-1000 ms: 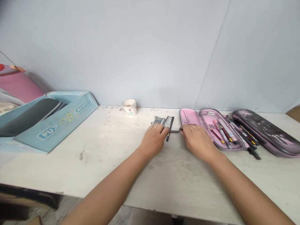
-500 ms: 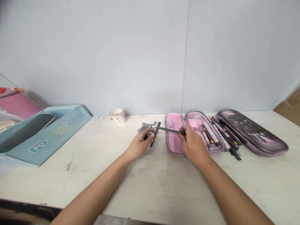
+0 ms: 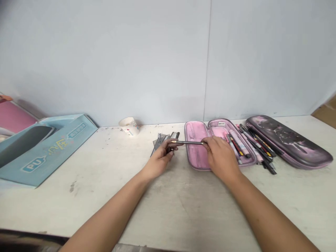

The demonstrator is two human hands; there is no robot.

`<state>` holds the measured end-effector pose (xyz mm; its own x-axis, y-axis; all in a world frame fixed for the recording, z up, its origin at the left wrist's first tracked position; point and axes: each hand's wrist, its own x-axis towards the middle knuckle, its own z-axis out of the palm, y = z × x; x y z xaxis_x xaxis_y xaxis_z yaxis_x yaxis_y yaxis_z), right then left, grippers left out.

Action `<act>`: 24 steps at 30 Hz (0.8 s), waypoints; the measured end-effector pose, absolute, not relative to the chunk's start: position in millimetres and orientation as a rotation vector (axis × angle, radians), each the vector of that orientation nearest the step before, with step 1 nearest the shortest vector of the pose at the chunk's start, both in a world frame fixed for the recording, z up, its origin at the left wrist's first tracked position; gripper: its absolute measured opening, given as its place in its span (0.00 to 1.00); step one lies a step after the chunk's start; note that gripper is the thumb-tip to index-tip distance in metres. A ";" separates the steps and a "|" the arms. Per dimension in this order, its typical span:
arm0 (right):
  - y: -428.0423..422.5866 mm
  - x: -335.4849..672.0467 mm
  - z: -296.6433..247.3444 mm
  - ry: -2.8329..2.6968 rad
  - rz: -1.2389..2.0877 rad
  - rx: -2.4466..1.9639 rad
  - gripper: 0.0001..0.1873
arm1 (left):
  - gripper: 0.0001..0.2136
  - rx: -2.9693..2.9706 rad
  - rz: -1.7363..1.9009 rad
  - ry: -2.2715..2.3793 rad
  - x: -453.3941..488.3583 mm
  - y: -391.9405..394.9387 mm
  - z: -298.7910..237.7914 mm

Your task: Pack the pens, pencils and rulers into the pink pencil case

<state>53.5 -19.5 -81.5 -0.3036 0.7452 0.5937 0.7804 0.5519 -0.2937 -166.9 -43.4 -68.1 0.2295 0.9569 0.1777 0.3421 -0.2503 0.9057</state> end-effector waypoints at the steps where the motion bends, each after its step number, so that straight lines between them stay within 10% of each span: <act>1: -18.6 55.6 -80.9 -2.075 -0.075 -1.215 0.11 | 0.19 1.698 1.054 1.200 -167.0 -43.4 -69.4; 24: -29.5 38.5 -76.7 -2.210 -0.278 -1.151 0.12 | 0.08 2.475 0.877 1.620 -167.9 -44.4 -76.5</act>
<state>38.5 -29.5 -76.7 -0.4252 0.6648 0.6143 0.7962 0.5974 -0.0955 -167.9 -44.4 -76.5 0.2873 0.8578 0.4263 0.8258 -0.4473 0.3435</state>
